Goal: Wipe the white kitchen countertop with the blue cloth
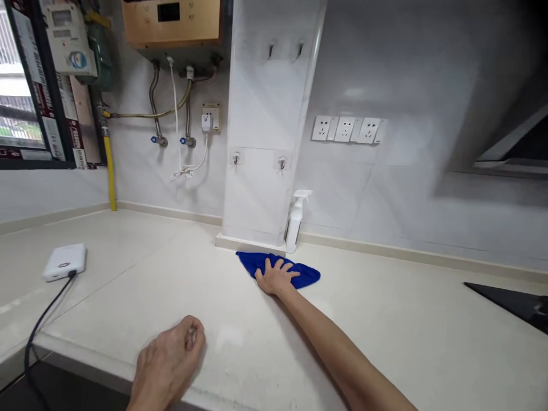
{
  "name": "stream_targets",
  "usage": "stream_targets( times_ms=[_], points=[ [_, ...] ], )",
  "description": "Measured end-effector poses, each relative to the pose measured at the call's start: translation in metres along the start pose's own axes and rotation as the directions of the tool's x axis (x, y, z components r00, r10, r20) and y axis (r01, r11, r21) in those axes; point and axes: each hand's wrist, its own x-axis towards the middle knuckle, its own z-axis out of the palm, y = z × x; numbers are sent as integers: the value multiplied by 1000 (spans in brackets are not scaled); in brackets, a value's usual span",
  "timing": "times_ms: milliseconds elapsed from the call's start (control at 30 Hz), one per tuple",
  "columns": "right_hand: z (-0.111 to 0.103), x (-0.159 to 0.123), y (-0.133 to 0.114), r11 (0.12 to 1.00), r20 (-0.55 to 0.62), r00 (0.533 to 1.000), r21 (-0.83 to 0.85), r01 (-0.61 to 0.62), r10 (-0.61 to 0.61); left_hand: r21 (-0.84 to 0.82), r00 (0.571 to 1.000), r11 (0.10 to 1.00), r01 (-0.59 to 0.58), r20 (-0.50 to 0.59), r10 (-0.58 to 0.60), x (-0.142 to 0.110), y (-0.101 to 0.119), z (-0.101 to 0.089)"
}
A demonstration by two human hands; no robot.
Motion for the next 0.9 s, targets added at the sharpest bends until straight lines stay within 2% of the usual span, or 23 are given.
stream_targets(
  times_ms=[67,100,200,333,467,533,633,767,900],
  points=[
    [2,3,-32,998,8,998,9,-63,63,1,1000,1000,1,4,-1,0,0,-1],
    [4,4,-47,999,-5,999,16,-43,43,-2,1000,1000,4,2,-4,0,0,-1],
    [9,1,-85,979,-46,980,45,197,-195,-2,1000,1000,5,-15,-5,0,-1,0],
    [10,-15,-116,863,0,868,102,495,-497,-7,999,1000,-5,-41,5,1,-2,-1],
    [6,-47,-120,717,43,721,160,678,-692,-71,998,997,7,-60,-11,2,-4,-3],
    [4,-66,-111,646,32,651,173,744,-758,-97,996,995,33,-84,-42,3,-6,-3],
    [-1,-96,-84,588,43,589,166,792,-807,-200,986,978,57,-146,-87,6,-11,-4],
    [-9,-138,-24,556,49,557,172,813,-829,-405,976,912,-60,-214,-31,10,-19,-11],
    [-15,-182,51,520,-7,532,198,831,-847,-399,985,917,-18,-166,-53,21,-30,-13]
  ],
)
